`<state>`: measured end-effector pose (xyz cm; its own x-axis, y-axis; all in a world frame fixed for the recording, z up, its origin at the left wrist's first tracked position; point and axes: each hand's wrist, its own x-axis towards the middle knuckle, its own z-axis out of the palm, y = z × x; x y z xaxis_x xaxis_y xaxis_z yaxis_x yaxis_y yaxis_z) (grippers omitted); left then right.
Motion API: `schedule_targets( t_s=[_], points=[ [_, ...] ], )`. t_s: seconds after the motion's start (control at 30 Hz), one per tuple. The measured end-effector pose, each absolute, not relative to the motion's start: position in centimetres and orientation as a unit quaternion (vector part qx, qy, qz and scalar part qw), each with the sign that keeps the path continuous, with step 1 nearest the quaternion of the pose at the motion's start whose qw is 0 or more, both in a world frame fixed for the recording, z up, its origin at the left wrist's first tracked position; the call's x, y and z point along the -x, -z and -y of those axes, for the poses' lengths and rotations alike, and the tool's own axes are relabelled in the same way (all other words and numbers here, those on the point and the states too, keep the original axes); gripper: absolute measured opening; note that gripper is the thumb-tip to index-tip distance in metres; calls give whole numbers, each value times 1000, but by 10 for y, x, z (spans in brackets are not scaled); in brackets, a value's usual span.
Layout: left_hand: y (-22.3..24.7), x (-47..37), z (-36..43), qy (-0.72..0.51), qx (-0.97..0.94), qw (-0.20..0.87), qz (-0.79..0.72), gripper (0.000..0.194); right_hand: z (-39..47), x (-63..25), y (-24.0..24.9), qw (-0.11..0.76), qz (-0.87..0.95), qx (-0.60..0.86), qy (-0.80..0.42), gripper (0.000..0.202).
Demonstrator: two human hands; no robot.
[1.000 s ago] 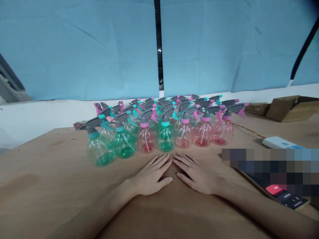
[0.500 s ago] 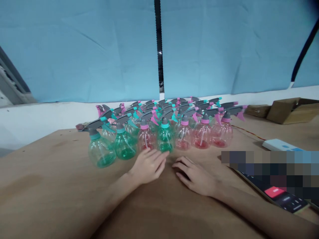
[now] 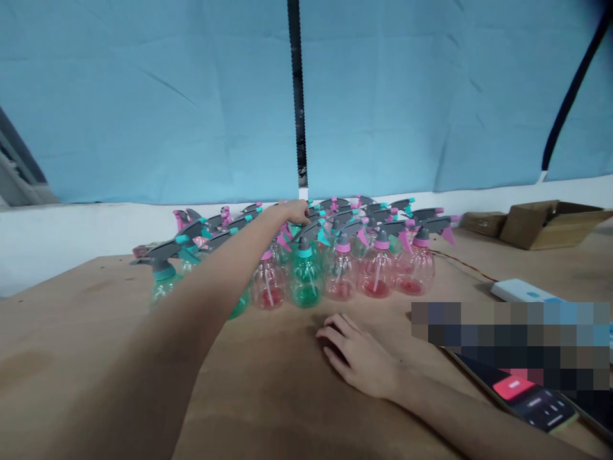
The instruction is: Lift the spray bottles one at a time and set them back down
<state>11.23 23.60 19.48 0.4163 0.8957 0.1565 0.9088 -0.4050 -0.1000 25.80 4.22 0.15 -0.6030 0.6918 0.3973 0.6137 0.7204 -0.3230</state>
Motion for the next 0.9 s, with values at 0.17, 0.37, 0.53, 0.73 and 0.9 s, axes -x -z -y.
schedule_targets(
  t_s=[0.17,0.37,0.53,0.73,0.9],
  points=[
    [-197,-106,-238,38,845,74,528,15,-43,-258,-1,255,893,364,-73,25],
    [-235,-91,-226,83,848,86,517,24,-45,-259,1,256,893,364,-69,25],
    [-276,-84,-194,216,828,129,501,33,-44,-258,1,256,892,365,-69,25],
    [-306,-69,-114,353,813,207,413,51,-42,-258,0,259,893,362,-76,24],
    [-286,-51,-53,451,792,156,382,29,-42,-259,2,256,895,358,-78,25]
  ],
)
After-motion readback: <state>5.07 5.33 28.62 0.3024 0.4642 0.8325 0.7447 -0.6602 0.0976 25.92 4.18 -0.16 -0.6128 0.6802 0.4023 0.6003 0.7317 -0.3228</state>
